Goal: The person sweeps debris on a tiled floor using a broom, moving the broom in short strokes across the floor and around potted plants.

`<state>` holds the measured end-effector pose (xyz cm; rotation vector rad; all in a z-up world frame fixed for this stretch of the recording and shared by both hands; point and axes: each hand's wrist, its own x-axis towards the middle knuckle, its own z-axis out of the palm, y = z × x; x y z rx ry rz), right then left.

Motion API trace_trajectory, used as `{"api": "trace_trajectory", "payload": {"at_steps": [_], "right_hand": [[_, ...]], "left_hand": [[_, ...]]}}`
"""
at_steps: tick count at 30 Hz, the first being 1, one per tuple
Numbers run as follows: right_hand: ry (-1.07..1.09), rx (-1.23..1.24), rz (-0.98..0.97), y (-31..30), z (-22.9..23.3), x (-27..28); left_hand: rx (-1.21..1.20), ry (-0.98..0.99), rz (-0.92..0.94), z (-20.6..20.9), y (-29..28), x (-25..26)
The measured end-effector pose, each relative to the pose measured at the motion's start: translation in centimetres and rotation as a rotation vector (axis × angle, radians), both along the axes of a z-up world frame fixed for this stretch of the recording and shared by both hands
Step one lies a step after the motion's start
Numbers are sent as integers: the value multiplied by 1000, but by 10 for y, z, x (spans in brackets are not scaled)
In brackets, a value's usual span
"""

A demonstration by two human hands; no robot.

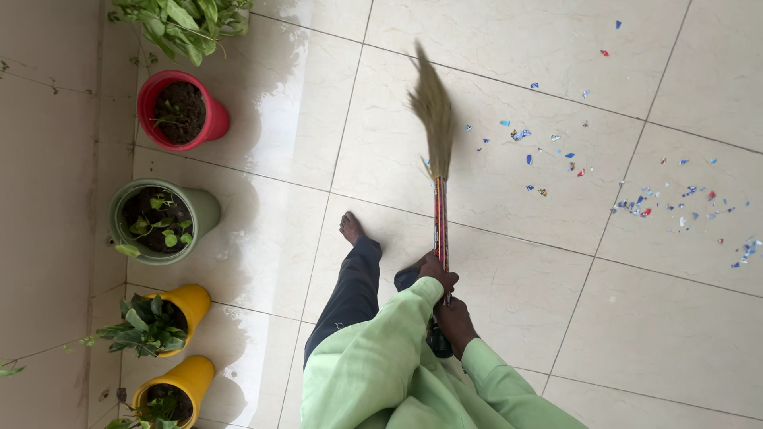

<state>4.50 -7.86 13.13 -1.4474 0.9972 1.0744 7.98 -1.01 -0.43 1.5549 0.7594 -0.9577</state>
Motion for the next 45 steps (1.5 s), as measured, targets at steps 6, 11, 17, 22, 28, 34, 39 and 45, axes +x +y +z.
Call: {"api": "trace_trajectory", "payload": {"at_steps": [6,11,17,22,28,34,39,45], "right_hand": [[-228,-56,141,-27,-13,9],[-215,118,196,-27,-3,18],[-209,216,513,-30,7,40],[-128,279,397,-45,-20,35],[-126,195,-57,-89,-33,27],[-223,113,-205,-118,-7,48],[-220,136,-34,-120,14,46],[-165,169,431,-100,3,21]], "left_hand": [[-8,-144,-82,28,-18,26],[193,-279,133,19,-2,8],[271,-117,523,10,16,-14],[356,-35,345,-12,8,-13],[175,45,-41,-11,-70,35],[67,-108,-273,24,-120,82],[49,-157,18,55,-107,60],[289,-93,394,44,-62,-11]]}}
